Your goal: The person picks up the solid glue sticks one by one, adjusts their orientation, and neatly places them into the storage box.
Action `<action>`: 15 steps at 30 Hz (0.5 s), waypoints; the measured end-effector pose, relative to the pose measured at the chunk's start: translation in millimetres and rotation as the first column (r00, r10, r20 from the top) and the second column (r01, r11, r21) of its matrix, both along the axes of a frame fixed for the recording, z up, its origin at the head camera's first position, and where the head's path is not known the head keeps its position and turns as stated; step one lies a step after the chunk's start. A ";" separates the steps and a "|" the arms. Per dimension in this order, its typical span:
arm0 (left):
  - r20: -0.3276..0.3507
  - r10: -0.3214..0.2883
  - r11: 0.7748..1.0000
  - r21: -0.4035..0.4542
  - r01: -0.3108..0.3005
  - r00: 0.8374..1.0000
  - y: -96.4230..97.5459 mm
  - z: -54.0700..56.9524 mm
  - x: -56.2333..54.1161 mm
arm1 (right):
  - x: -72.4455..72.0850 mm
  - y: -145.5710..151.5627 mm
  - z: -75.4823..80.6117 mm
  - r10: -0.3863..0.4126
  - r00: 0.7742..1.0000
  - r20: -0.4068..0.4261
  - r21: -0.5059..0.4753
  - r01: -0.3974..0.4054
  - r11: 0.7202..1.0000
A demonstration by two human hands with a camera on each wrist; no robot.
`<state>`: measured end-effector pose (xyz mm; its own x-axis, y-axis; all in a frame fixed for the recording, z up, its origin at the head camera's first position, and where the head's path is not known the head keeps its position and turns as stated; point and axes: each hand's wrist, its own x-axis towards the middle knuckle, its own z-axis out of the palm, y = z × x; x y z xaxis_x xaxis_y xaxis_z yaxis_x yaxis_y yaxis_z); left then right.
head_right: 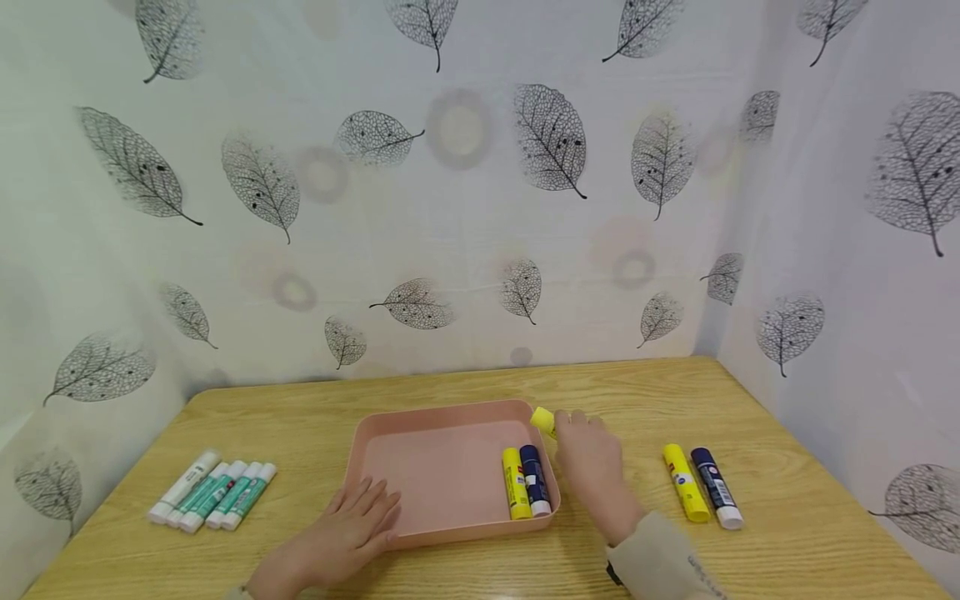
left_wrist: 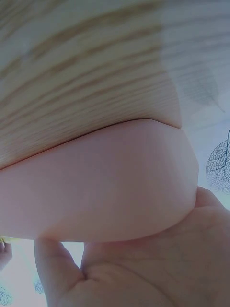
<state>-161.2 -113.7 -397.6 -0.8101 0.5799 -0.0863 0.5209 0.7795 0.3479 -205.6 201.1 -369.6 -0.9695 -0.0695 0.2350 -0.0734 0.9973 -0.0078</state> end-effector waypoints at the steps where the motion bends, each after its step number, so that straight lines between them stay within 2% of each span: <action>1: 0.001 0.001 1.000 0.000 -0.001 1.000 -0.3 -0.4 -0.1 | 0.7 -2.4 0.7 0.007 1.000 -0.025 0.014 -0.006 1.000; 6: 0.002 0.003 1.000 0.003 -0.003 1.000 -0.6 -0.5 -0.1 | 3.3 -14.3 -0.3 0.054 0.988 -0.143 0.073 -0.044 0.996; 10: 0.003 0.004 1.000 0.002 -0.004 1.000 -0.2 0.4 0.3 | 4.5 -23.8 -1.9 0.109 0.969 -0.223 0.097 -0.090 0.991; 15: 0.015 0.007 1.000 0.003 -0.007 1.000 0.2 1.3 0.5 | 4.9 -36.7 -1.2 0.152 0.962 -0.229 0.109 -0.130 0.986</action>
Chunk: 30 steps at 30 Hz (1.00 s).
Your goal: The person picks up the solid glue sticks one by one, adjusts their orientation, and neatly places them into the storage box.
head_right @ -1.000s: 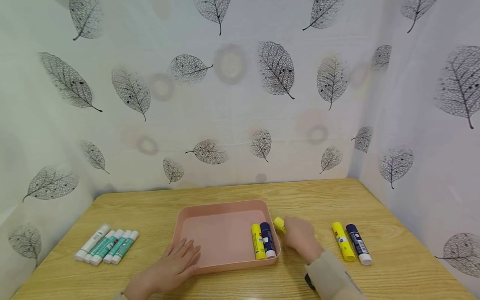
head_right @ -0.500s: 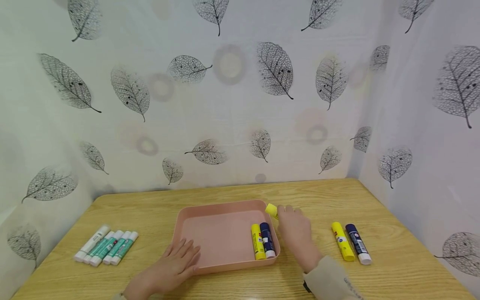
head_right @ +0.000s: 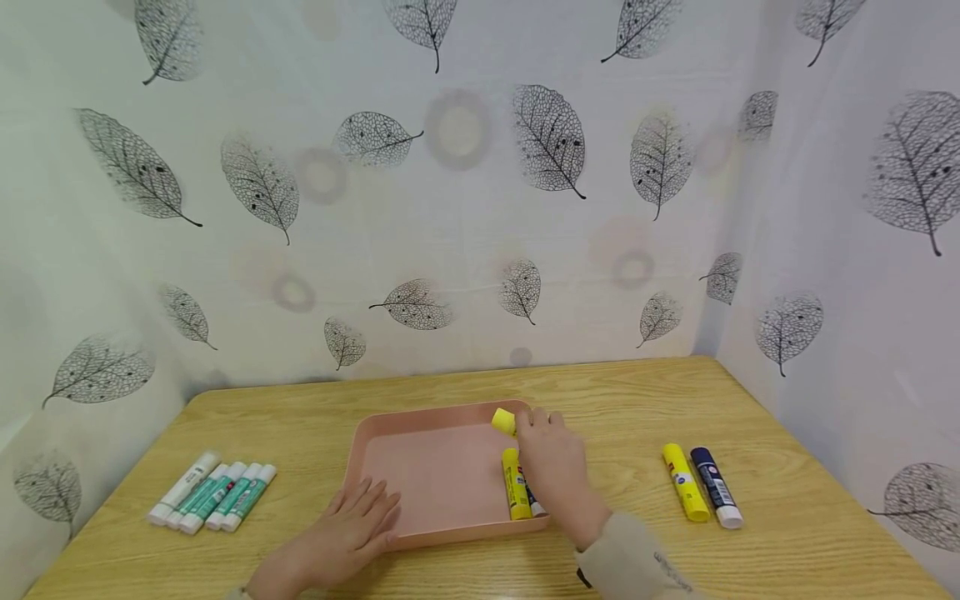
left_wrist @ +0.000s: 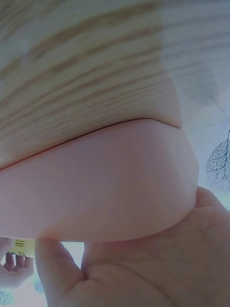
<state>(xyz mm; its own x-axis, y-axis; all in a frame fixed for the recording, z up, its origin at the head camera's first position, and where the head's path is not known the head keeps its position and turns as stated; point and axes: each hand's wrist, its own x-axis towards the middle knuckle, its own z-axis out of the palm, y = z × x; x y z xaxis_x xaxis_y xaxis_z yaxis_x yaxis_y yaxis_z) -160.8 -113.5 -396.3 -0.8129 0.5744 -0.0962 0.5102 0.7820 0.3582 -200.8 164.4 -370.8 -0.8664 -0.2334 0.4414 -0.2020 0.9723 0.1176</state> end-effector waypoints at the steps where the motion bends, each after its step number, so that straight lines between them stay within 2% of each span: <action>1: 0.003 0.000 1.000 0.001 0.000 1.000 -0.1 0.1 -0.1 | -0.1 -2.6 0.2 0.002 1.000 0.008 0.006 -0.002 1.000; 5: 0.006 0.001 1.000 0.006 -0.001 1.000 -0.3 -0.3 -0.2 | -0.3 -12.4 0.3 0.020 1.000 0.020 0.007 -0.020 1.000; 11: -0.002 -0.004 1.000 0.011 0.004 1.000 -0.8 -1.0 0.4 | -1.2 -25.2 -5.5 0.094 0.995 -0.029 0.008 -0.094 0.996; 16: -0.017 0.000 1.000 -0.006 0.000 1.000 -0.4 -1.0 1.2 | -0.3 -36.5 -7.7 0.117 0.993 0.001 -0.002 -0.117 0.993; 19: -0.020 0.000 1.000 -0.008 0.000 1.000 0.2 -1.2 1.5 | 1.0 -43.6 -7.9 0.099 0.994 0.054 -0.002 -0.099 0.995; 22: -0.017 -0.003 1.000 -0.007 0.003 1.000 -0.2 -1.5 0.9 | 1.6 -50.6 -7.5 0.069 0.988 0.141 -0.036 -0.065 0.997; 27: -0.026 -0.008 1.000 -0.004 0.008 1.000 -0.4 -1.3 1.0 | 1.7 -58.9 -7.7 0.067 0.956 0.284 -0.157 -0.023 0.987; 30: -0.038 -0.011 1.000 -0.001 0.011 0.999 0.3 -0.8 1.7 | 0.9 -60.3 -9.7 0.070 0.935 0.348 -0.194 -0.002 0.981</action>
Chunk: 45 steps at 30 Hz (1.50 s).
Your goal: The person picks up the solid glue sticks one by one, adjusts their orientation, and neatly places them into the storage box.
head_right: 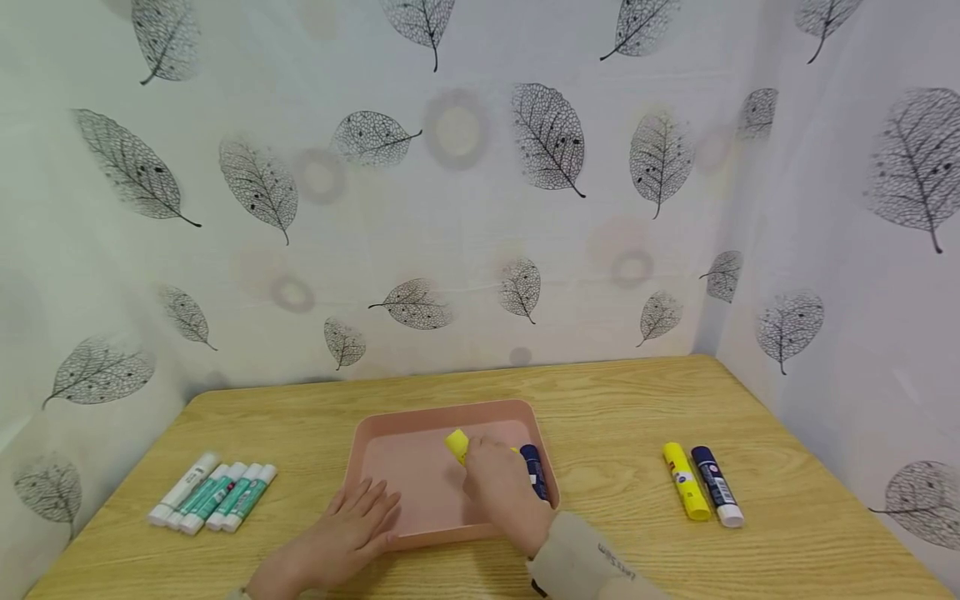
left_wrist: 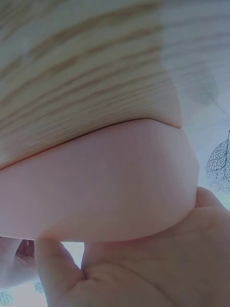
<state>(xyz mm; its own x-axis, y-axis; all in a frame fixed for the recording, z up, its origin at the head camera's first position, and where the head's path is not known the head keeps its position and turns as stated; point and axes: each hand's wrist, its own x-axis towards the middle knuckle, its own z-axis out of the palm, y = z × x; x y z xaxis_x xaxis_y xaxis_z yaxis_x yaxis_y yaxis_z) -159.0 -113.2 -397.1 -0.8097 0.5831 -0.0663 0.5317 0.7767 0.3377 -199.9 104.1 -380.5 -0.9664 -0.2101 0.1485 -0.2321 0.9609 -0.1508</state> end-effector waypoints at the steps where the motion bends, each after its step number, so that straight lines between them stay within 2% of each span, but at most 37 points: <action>1: -0.002 0.000 1.000 0.002 0.000 1.000 0.1 0.0 0.2 | -0.4 -0.3 -0.9 -0.001 1.000 0.019 -0.009 0.001 1.000; 11: 0.016 0.014 1.000 -0.016 -0.014 1.000 0.2 -0.6 -2.2 | 0.0 -1.6 -8.4 0.004 0.995 0.098 -0.071 0.003 0.997; 14: 0.015 0.022 1.000 -0.021 -0.021 1.000 0.1 -1.1 -2.5 | 0.2 -2.0 -8.8 0.024 0.993 0.114 -0.050 -0.018 0.999; 20: 0.029 0.031 0.999 -0.019 -0.030 0.999 0.8 0.1 -1.6 | -0.2 -0.3 -11.8 0.106 0.992 0.076 0.057 -0.110 0.992; 25: 0.042 0.031 0.999 -0.010 -0.031 0.999 0.7 0.8 -1.2 | 0.4 1.7 -13.9 0.127 0.991 0.050 0.072 -0.131 0.989; 32: 0.038 0.028 1.000 -0.003 -0.028 0.999 0.6 0.9 -1.4 | 1.4 3.2 -19.2 0.160 0.983 -0.090 0.142 -0.147 0.979; 35: 0.037 0.028 1.000 -0.008 -0.027 0.999 0.7 1.1 -1.4 | 0.6 2.1 -19.5 0.139 0.988 -0.060 0.151 -0.129 0.980; 39: 0.042 0.029 1.000 -0.013 -0.029 0.999 0.7 2.0 -1.1 | -1.3 -0.4 -17.7 0.098 0.995 0.032 0.202 -0.103 0.974; 42: 0.048 0.031 0.999 -0.010 -0.030 0.998 0.7 2.3 -1.0 | -1.8 -1.0 -17.1 0.094 0.995 0.043 0.228 -0.101 0.968; 45: 0.055 0.032 0.999 -0.008 -0.032 0.998 0.9 2.5 -1.0 | -0.9 -0.3 -17.5 0.105 0.994 0.015 0.252 -0.105 0.962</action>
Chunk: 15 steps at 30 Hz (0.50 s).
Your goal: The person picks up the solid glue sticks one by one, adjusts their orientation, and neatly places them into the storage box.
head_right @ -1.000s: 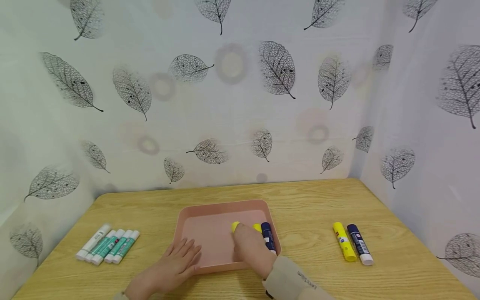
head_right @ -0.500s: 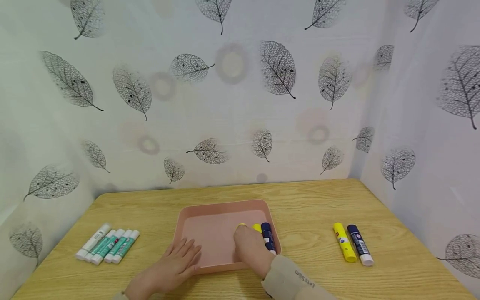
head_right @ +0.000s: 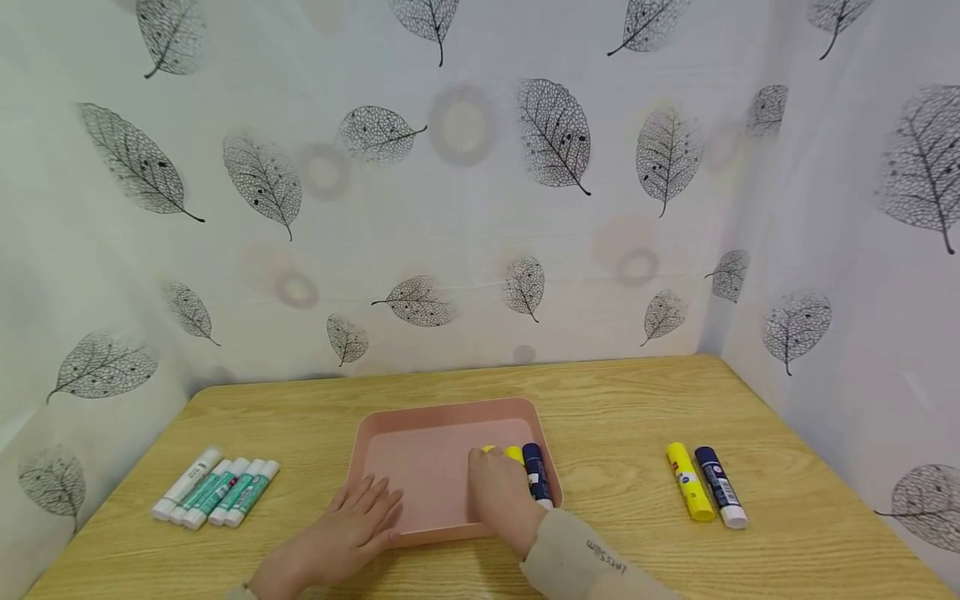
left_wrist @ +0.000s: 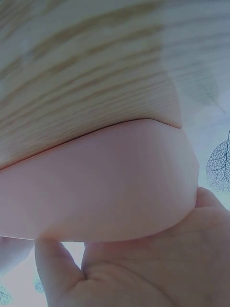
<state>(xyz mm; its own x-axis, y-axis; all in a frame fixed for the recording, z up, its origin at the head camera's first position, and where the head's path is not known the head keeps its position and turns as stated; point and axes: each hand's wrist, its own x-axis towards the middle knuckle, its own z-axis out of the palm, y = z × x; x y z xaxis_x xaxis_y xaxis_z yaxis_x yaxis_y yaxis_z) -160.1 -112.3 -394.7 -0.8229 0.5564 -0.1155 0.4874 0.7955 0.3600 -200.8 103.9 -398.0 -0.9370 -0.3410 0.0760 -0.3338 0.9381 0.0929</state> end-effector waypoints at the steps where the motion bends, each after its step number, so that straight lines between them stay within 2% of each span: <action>1: 0.002 0.001 1.000 0.001 -0.001 1.000 0.1 0.2 0.0 | 0.5 0.5 -0.1 0.005 1.000 -0.017 0.006 -0.005 1.000; 7: 0.012 0.000 1.000 -0.001 0.000 1.000 0.4 1.2 0.3 | 3.7 3.9 -1.7 0.024 0.990 -0.136 0.016 -0.023 1.000; 15: -0.008 -0.006 1.000 0.017 0.006 1.000 0.3 2.0 0.6 | 5.0 8.8 3.6 0.037 0.995 -0.090 0.011 -0.036 0.999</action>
<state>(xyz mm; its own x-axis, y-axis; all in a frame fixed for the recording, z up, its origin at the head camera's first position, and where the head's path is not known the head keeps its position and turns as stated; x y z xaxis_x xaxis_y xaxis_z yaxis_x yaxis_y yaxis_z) -159.4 -112.0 -392.6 -0.8201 0.5634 -0.0998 0.4953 0.7863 0.3694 -195.8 112.7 -394.4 -0.9134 -0.3758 0.1563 -0.3575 0.9244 0.1330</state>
